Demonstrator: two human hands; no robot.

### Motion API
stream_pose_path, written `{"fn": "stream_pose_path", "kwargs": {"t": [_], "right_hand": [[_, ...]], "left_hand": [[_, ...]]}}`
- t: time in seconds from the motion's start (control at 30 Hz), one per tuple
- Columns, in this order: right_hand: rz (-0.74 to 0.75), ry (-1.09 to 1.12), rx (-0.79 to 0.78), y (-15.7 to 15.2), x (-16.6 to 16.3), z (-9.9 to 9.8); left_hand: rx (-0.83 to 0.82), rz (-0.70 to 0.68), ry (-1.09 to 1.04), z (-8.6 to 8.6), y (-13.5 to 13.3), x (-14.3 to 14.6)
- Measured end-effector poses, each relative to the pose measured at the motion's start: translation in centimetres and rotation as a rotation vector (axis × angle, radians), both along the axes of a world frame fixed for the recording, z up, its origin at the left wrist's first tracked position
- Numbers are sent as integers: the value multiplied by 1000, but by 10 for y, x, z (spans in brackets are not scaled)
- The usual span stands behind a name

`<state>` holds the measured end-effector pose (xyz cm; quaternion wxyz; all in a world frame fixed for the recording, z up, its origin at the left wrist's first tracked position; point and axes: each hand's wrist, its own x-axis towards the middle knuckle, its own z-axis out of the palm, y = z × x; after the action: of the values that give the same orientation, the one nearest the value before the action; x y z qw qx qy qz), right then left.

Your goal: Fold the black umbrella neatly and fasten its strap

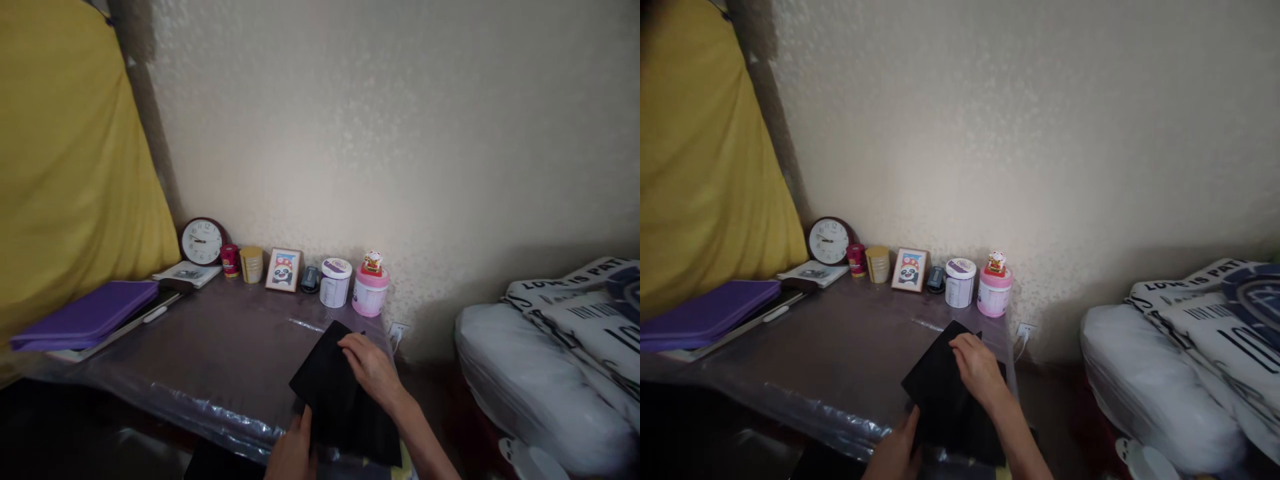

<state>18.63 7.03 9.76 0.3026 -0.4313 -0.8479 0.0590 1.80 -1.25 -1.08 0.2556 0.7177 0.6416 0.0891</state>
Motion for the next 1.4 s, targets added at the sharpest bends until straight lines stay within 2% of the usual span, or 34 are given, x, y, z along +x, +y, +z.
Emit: {"fn": "stream_pose_path", "kwargs": {"t": [0.17,0.33,0.6,0.9,1.03,1.2,1.4], "right_hand": [[104,-343,9,20,-33,-3],[142,-521,-50,38,-40,-10],[109,-587,-35,48,-35,-13],[-17,-567,27,58,-39,-14],[-34,-616,52,61,-42,-20],[-33,-658,20,60,-40,-36],[-16,-618,23,60,-37,-48]], "left_hand": [[7,7,28,1,0,1],[11,26,45,-1,1,-2],[123,52,-10,-2,1,-5],[57,27,-187,16,-7,-4],[79,15,-12,21,-9,1],[131,-46,241,17,-6,7],[157,-83,316,16,0,11]]}}
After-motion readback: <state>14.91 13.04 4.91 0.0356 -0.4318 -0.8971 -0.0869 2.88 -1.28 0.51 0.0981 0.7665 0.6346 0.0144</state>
